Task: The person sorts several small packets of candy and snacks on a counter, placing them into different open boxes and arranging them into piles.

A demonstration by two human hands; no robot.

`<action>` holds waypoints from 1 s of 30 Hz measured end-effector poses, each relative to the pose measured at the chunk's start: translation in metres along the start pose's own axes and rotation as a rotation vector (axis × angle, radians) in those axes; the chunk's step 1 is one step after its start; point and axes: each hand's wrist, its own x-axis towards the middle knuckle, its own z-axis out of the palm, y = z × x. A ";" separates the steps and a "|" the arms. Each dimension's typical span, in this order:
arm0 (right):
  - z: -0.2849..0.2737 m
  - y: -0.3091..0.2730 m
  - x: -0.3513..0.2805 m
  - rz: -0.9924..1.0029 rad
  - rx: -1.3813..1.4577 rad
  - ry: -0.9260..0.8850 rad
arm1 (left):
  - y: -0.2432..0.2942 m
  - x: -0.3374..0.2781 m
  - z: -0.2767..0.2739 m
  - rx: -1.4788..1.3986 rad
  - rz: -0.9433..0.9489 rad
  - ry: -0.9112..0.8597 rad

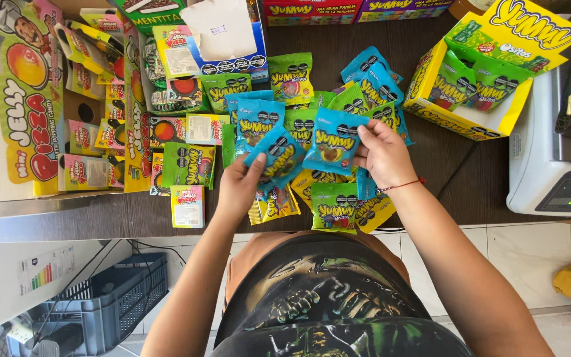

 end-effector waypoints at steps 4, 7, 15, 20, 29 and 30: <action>-0.013 0.013 0.003 0.034 0.108 -0.014 | -0.006 0.007 -0.007 -0.055 -0.056 0.014; -0.014 0.014 0.003 0.046 0.128 -0.018 | -0.011 0.009 -0.011 -0.070 -0.053 0.045; -0.005 0.014 0.010 0.029 0.073 -0.032 | -0.003 0.006 -0.020 0.215 0.120 0.211; 0.002 0.012 0.006 0.038 0.051 -0.040 | -0.006 0.004 -0.021 0.243 0.196 0.245; 0.025 -0.011 -0.003 0.101 0.082 -0.081 | 0.012 -0.003 -0.020 0.215 0.222 0.191; 0.032 -0.019 -0.004 0.129 0.133 -0.126 | 0.028 -0.006 -0.019 0.199 0.247 0.196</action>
